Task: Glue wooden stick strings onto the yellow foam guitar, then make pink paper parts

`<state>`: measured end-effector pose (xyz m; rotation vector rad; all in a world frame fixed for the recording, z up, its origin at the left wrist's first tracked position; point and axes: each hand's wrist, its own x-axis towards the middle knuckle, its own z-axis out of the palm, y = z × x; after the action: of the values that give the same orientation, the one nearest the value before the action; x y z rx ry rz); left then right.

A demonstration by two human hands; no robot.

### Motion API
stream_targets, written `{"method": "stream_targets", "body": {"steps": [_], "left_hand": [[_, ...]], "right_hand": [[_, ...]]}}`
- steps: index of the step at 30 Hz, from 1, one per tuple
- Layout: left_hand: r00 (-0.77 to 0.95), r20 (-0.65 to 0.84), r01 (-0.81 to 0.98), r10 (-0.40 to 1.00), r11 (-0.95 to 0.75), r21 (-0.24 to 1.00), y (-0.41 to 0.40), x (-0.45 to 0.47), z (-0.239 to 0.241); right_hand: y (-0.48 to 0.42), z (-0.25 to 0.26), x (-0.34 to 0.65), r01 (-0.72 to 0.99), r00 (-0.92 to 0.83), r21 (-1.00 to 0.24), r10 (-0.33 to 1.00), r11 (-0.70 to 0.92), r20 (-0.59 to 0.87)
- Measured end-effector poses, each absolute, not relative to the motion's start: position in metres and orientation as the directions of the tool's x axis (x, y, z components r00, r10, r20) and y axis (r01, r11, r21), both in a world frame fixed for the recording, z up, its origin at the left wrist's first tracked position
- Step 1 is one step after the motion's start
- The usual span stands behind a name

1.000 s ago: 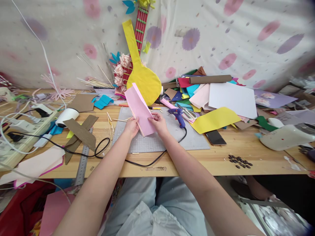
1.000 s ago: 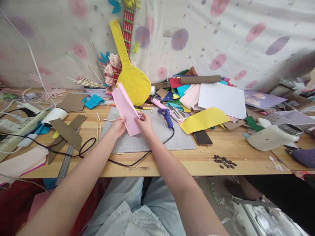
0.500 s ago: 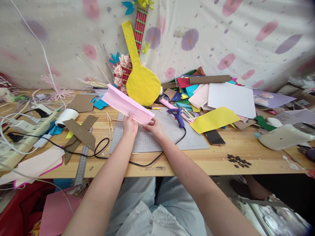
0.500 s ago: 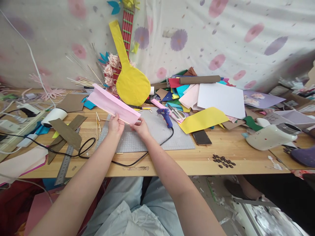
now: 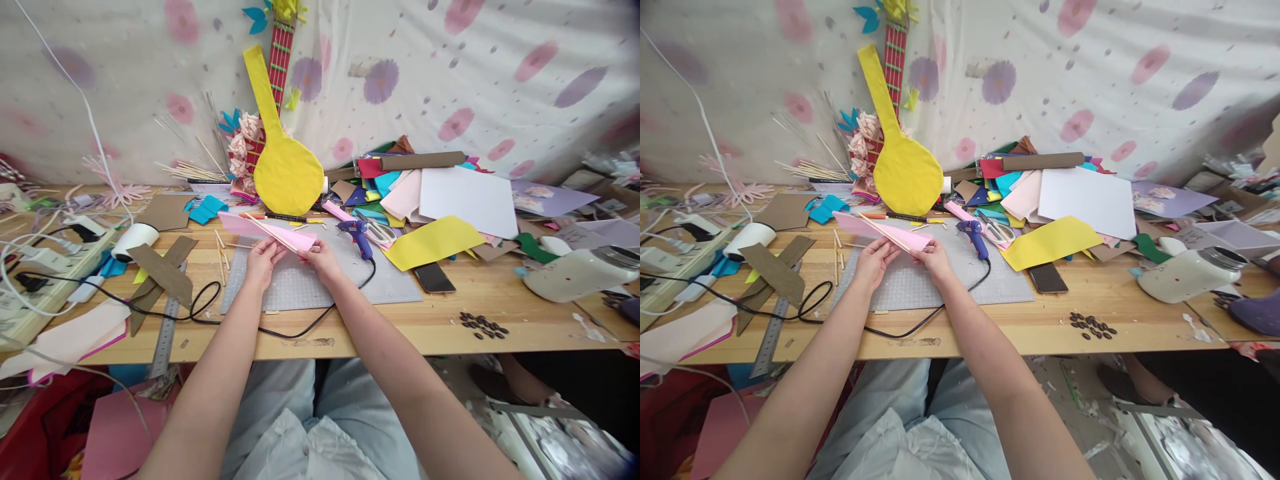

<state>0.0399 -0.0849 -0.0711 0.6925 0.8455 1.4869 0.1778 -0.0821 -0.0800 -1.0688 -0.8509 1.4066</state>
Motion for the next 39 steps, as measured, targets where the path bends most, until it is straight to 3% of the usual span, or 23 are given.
{"method": "stream_targets", "body": {"steps": [9, 16, 24, 32, 39], "left_hand": [[-0.158, -0.015, -0.530, 0.987, -0.072, 0.845, -0.084, 0.043, -0.079], [-0.183, 0.040, -0.546, 0.982, -0.136, 0.826, -0.083, 0.041, -0.078], [-0.261, -0.063, -0.621, 0.963, -0.118, 0.775, -0.077, 0.032, -0.077], [-0.260, -0.096, -0.650, 0.961, -0.100, 0.753, -0.075, 0.030, -0.078], [-0.248, -0.074, -0.642, 0.966, -0.107, 0.759, -0.077, 0.030, -0.074]], "right_hand": [[-0.089, -0.072, 0.181, -0.301, -0.082, -0.929, 0.977, -0.213, -0.197], [-0.088, -0.074, 0.179, -0.184, -0.048, -0.970, 0.987, -0.162, -0.156], [-0.088, -0.072, 0.193, -0.042, -0.094, -0.993, 0.990, -0.107, -0.103], [-0.086, -0.078, 0.191, -0.200, -0.176, -0.977, 0.984, -0.077, -0.042], [-0.084, -0.078, 0.190, -0.247, -0.100, -0.968, 0.995, -0.052, -0.028]]}}
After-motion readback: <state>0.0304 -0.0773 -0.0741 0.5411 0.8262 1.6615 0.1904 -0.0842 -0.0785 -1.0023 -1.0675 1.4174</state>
